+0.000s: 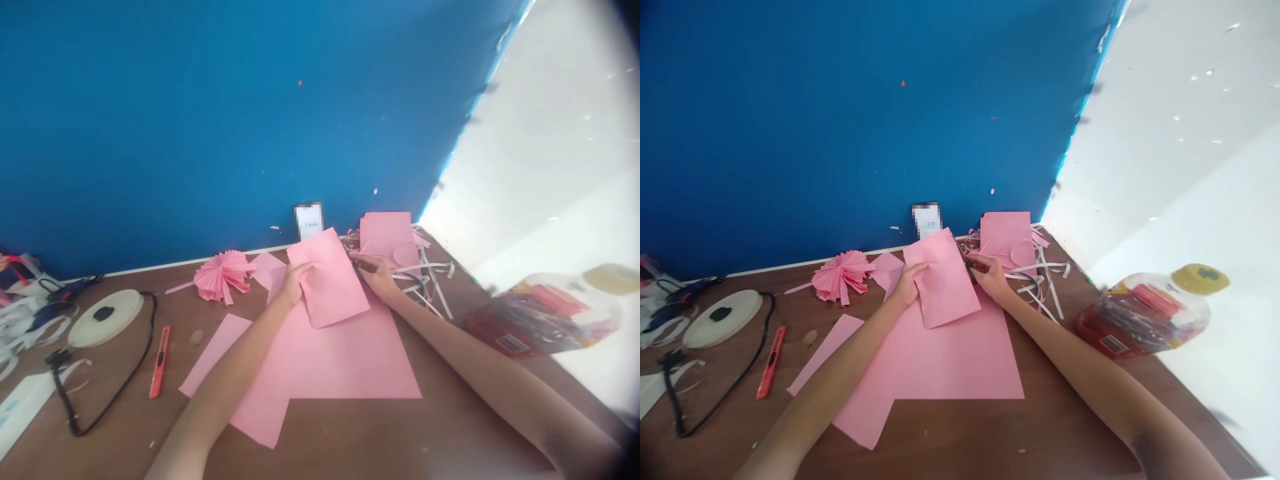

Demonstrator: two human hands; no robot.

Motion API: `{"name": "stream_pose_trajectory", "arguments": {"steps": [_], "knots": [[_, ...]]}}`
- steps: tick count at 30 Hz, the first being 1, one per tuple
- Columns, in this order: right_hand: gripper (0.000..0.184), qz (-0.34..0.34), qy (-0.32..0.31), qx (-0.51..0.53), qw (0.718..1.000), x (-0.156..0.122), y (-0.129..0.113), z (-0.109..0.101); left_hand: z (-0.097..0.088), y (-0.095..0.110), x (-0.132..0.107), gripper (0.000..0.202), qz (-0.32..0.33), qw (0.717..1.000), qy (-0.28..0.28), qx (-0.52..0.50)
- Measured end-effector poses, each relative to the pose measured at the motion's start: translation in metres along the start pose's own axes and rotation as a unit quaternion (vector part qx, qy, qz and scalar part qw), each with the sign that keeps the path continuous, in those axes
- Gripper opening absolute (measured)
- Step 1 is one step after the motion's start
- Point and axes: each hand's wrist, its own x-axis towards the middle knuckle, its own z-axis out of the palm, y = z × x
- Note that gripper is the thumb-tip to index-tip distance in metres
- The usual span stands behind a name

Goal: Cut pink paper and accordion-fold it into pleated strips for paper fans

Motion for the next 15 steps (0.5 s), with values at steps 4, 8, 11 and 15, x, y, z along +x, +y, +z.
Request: {"name": "stream_pose_trajectory", "arguments": {"steps": [4, 8, 11, 15], "knots": [[0.036, -0.013, -0.007, -0.014, 1.000, -0.0006, -0.0003, 0.0000, 0.0020, 0.0013, -0.0018, 0.038, 0.002, 1.000, 0.001, -0.012], [0.035, -0.028, -0.007, -0.018, 0.999, -0.0008, -0.0011, 0.0001, 0.0023, 0.0015, -0.0024, 0.037, -0.001, 1.000, -0.006, -0.010], [0.036, -0.025, -0.009, -0.018, 0.999, -0.0009, 0.0001, -0.0002, 0.0024, 0.0015, -0.0028, 0.033, 0.005, 1.000, -0.009, -0.004], [0.037, -0.019, -0.005, -0.028, 0.999, -0.0011, 0.0016, -0.0006, 0.0034, 0.0022, -0.0035, 0.038, 0.004, 1.000, -0.009, -0.005]]}}
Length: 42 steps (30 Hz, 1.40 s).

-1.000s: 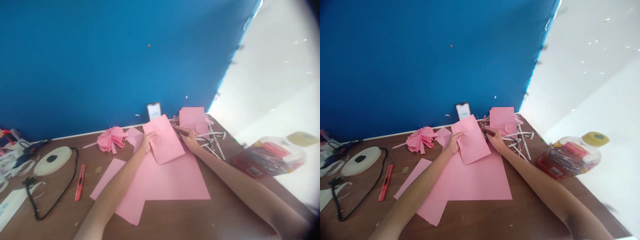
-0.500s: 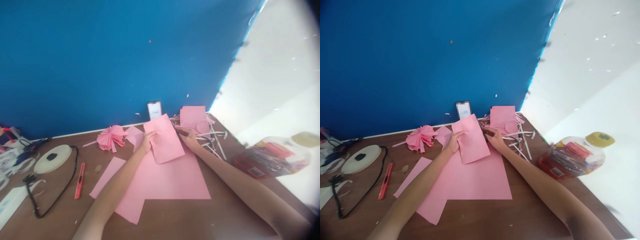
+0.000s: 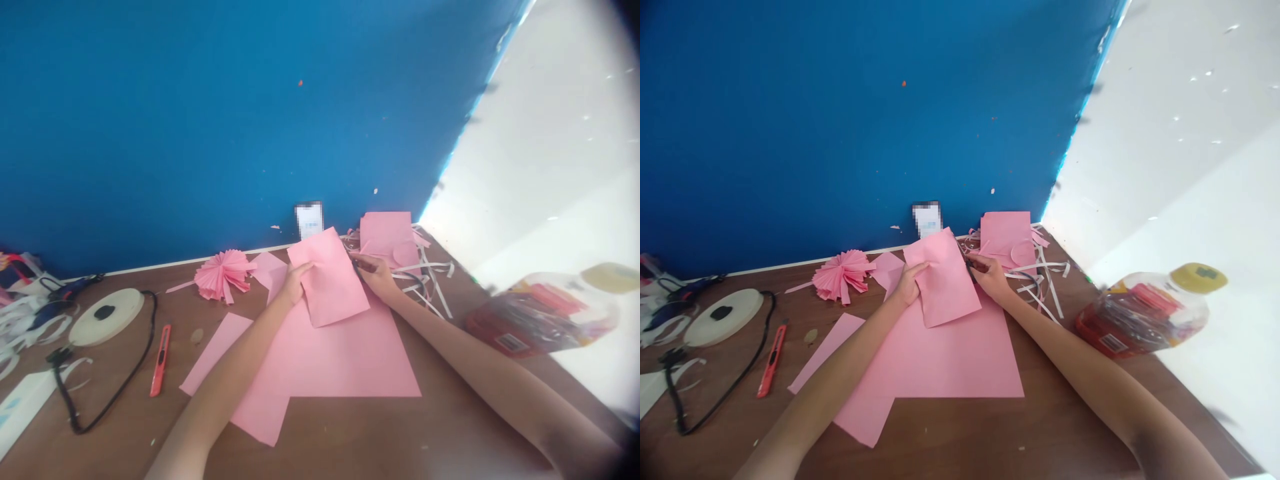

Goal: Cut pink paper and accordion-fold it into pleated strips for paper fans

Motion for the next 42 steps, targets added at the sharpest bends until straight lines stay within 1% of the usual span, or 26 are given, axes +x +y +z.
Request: {"name": "stream_pose_trajectory", "arguments": {"steps": [3, 8, 14, 19, 25, 32, 35, 38, 40, 42], "knots": [[0.036, -0.001, 0.006, -0.007, 1.000, 0.0001, -0.0005, 0.0004, 0.0007, 0.0008, -0.0005, 0.042, -0.002, 1.000, 0.001, -0.005], [0.036, -0.009, 0.008, -0.029, 1.000, 0.0001, -0.0033, 0.0010, -0.0002, 0.0003, -0.0004, 0.037, -0.006, 1.000, 0.003, 0.003], [0.036, -0.014, 0.016, -0.054, 0.998, 0.0000, -0.0030, 0.0005, -0.0014, -0.0012, 0.0005, 0.042, -0.005, 1.000, 0.008, 0.007], [0.035, -0.017, -0.001, -0.045, 0.999, 0.0006, -0.0007, 0.0006, -0.0026, -0.0014, 0.0009, 0.044, -0.007, 0.999, 0.023, 0.021], [0.037, -0.033, 0.006, -0.075, 0.997, 0.0004, -0.0026, 0.0017, -0.0049, -0.0026, 0.0017, 0.038, -0.012, 0.999, 0.039, 0.024], [0.037, -0.032, -0.012, -0.033, 0.999, 0.0028, 0.0003, 0.0018, -0.0021, -0.0006, 0.0008, 0.032, -0.013, 0.999, 0.041, 0.014], [0.036, -0.030, -0.009, -0.018, 0.999, 0.0032, 0.0038, 0.0010, -0.0004, 0.0008, 0.0008, 0.033, -0.011, 0.999, 0.049, 0.007], [0.035, -0.030, 0.002, -0.014, 0.999, 0.0033, 0.0056, 0.0004, 0.0000, 0.0010, 0.0011, 0.038, -0.012, 0.999, 0.039, -0.004], [0.035, -0.028, 0.013, -0.026, 0.999, 0.0033, 0.0053, 0.0002, -0.0001, 0.0006, 0.0013, 0.042, -0.016, 0.999, 0.036, -0.006], [0.034, -0.031, 0.026, -0.052, 0.998, 0.0032, 0.0040, 0.0002, -0.0002, 0.0004, 0.0015, 0.045, -0.018, 0.999, 0.044, -0.005]]}}
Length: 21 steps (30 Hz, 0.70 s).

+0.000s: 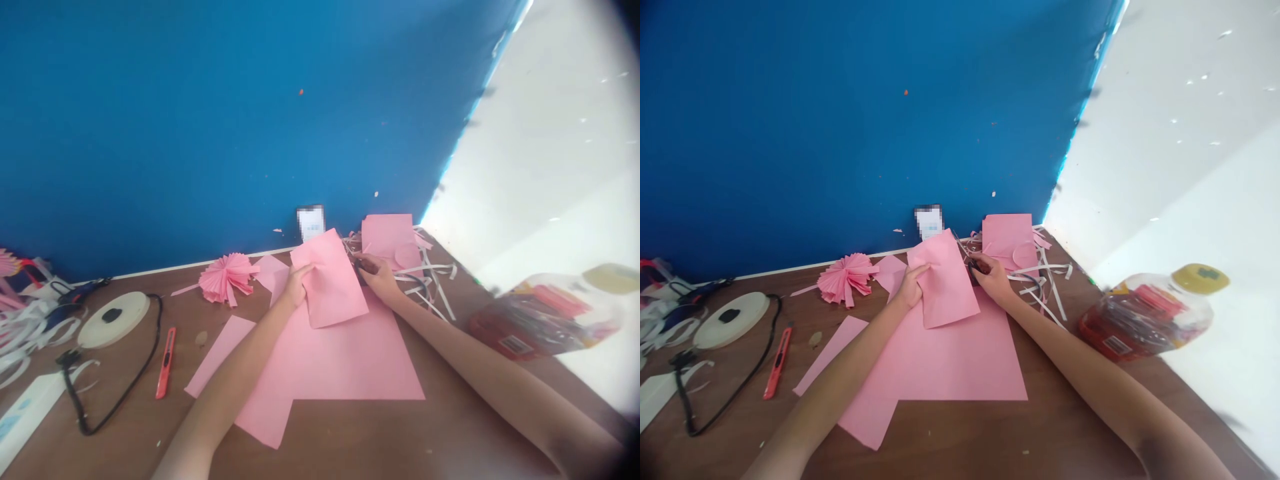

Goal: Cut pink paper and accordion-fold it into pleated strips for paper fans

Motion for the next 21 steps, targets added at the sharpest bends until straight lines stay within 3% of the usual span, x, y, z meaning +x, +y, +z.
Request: {"name": "stream_pose_trajectory", "arguments": {"steps": [8, 14, 21], "knots": [[0.036, 0.016, 0.086, -0.035, 0.996, 0.0007, 0.0014, -0.0023, 0.0003, 0.0021, -0.0019, 0.043, 0.002, 1.000, -0.012, 0.018], [0.036, 0.026, -0.014, 0.019, 0.999, 0.0002, 0.0022, 0.0012, -0.0043, -0.0012, 0.0012, 0.043, 0.011, 1.000, -0.004, 0.029], [0.036, 0.048, -0.017, 0.064, 0.997, -0.0017, -0.0041, 0.0027, -0.0071, -0.0050, 0.0045, 0.042, 0.011, 0.999, 0.009, 0.036]]}}
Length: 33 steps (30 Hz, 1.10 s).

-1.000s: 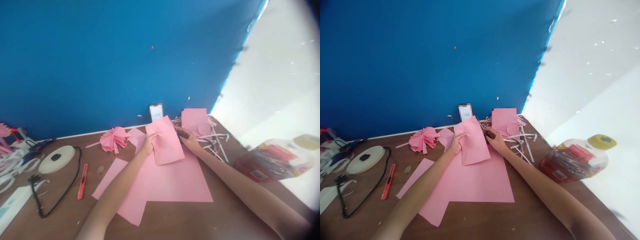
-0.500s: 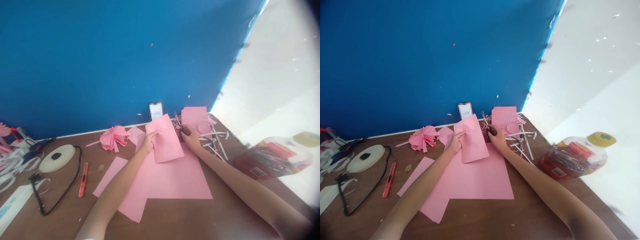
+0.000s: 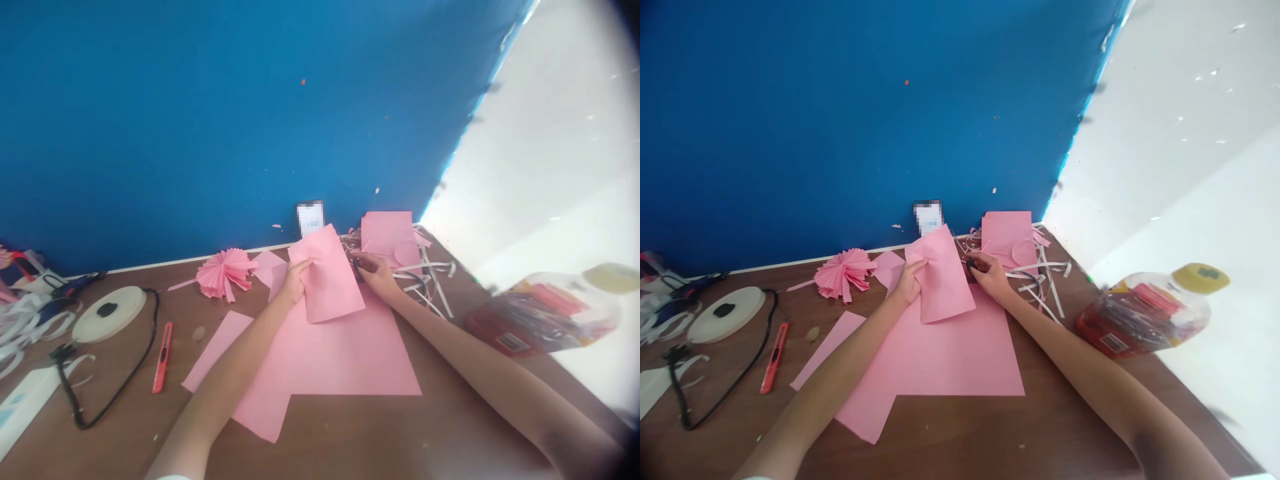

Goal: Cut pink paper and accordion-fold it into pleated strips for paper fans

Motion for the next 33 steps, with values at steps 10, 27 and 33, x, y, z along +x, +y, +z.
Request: {"name": "stream_pose_trajectory", "arguments": {"steps": [10, 27, 33], "knots": [[0.040, -0.006, 0.003, -0.016, 1.000, -0.0012, 0.0078, -0.0022, 0.0018, 0.0023, -0.0021, 0.044, 0.001, 1.000, -0.006, -0.007], [0.040, -0.019, 0.015, -0.053, 0.998, -0.0020, 0.0078, -0.0029, 0.0034, 0.0032, -0.0026, 0.039, -0.010, 1.000, 0.003, -0.001], [0.038, -0.052, 0.001, -0.089, 0.995, -0.0015, 0.0082, -0.0018, 0.0002, 0.0009, -0.0018, 0.033, -0.006, 1.000, 0.004, 0.005]]}}
